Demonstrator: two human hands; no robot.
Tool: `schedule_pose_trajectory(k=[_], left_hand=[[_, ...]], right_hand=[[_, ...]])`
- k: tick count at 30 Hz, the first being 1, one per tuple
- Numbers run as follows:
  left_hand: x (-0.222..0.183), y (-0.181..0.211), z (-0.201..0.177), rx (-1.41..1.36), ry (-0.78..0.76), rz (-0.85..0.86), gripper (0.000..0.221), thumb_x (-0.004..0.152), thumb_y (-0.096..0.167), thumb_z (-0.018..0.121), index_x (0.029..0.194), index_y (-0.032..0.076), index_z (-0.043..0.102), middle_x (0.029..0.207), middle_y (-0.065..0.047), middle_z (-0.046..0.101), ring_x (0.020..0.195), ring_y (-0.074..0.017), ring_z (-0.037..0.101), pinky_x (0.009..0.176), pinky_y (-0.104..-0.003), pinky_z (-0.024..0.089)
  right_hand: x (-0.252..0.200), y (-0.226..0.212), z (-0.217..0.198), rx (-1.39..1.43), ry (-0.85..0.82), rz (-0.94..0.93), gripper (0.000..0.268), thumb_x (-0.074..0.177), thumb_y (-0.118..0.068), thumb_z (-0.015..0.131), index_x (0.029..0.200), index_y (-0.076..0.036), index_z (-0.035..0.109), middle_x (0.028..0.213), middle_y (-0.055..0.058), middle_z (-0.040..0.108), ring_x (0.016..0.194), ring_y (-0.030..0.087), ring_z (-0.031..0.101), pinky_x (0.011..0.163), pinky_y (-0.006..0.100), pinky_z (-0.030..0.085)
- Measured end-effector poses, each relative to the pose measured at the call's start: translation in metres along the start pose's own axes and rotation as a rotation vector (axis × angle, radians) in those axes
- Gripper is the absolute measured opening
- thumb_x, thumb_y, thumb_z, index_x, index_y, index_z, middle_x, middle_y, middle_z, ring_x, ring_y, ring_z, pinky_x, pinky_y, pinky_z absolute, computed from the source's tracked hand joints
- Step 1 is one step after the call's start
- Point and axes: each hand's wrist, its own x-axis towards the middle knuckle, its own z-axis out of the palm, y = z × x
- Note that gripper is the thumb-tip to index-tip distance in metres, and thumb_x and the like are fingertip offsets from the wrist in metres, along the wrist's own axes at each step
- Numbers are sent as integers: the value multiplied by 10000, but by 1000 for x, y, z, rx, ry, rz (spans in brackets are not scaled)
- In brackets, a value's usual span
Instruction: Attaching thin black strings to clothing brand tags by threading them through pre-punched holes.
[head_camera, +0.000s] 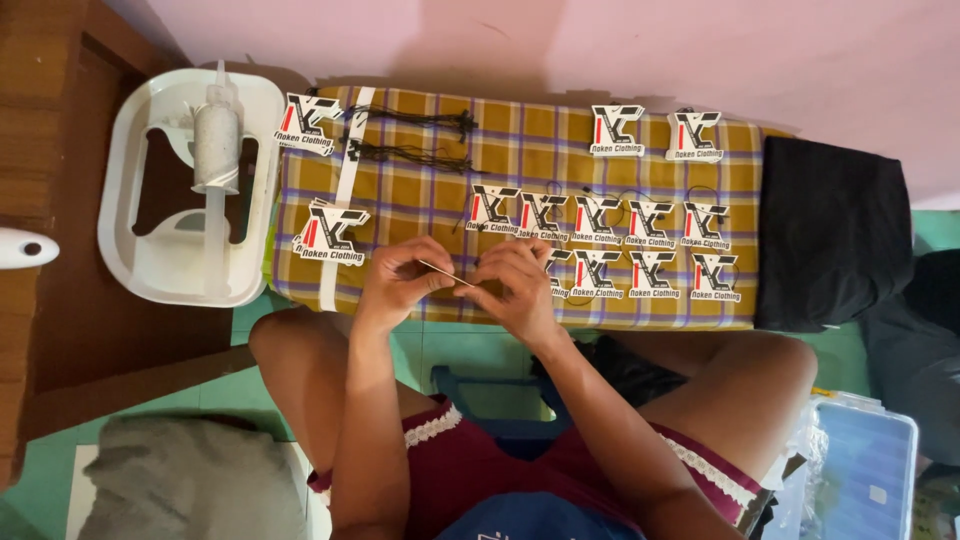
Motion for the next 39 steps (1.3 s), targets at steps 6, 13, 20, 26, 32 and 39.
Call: schedule_pose_trajectory(k=[6,13,20,26,32,39], left_hand=[[-1,-13,-5,-38,42,56,138,793,-46,857,844,-60,729,844,-195,694,798,-216,666,771,-331,550],[2,32,23,94,0,41,113,799,6,855,836,-16,751,850,-152,713,813,-199,660,779,-304,519],[17,72,64,222,-72,40,123,805,25,862,851,-13,754,869,-138,725,842,-185,684,797,-322,548],[39,106,110,319,-84,-9,122,834,29,844,916,-13,764,862,-101,692,816,-114,603,782,-258,526],[50,112,132,371,-46,-32,130,877,54,818,976,-6,760,841,-67,659,769,-99,561,751,-243,526],[56,102,155,213,84,-80,170,855,26,822,1007,-14,755,838,-47,689,809,-65,644,801,-223,573]], right_hand=[[8,-12,-7,-15,23,29,125,874,-260,856,849,-181,762,844,-1,747,890,242,713,874,363,391],[9,-34,-41,122,-71,165,133,866,-222,851,846,-168,731,838,9,748,896,237,706,892,368,362],[-2,-38,-74,492,-41,427,64,843,-99,833,845,-107,770,812,30,730,867,170,669,877,310,473],[7,-45,-111,723,-49,516,21,899,-18,748,917,-27,742,897,88,738,917,178,652,910,342,493],[12,-45,-125,871,-56,529,54,964,-55,705,940,-59,657,965,85,695,941,155,595,870,291,428],[-2,-29,-128,1097,-55,607,45,1069,-116,533,1050,-78,547,901,135,722,937,185,689,902,321,460]])
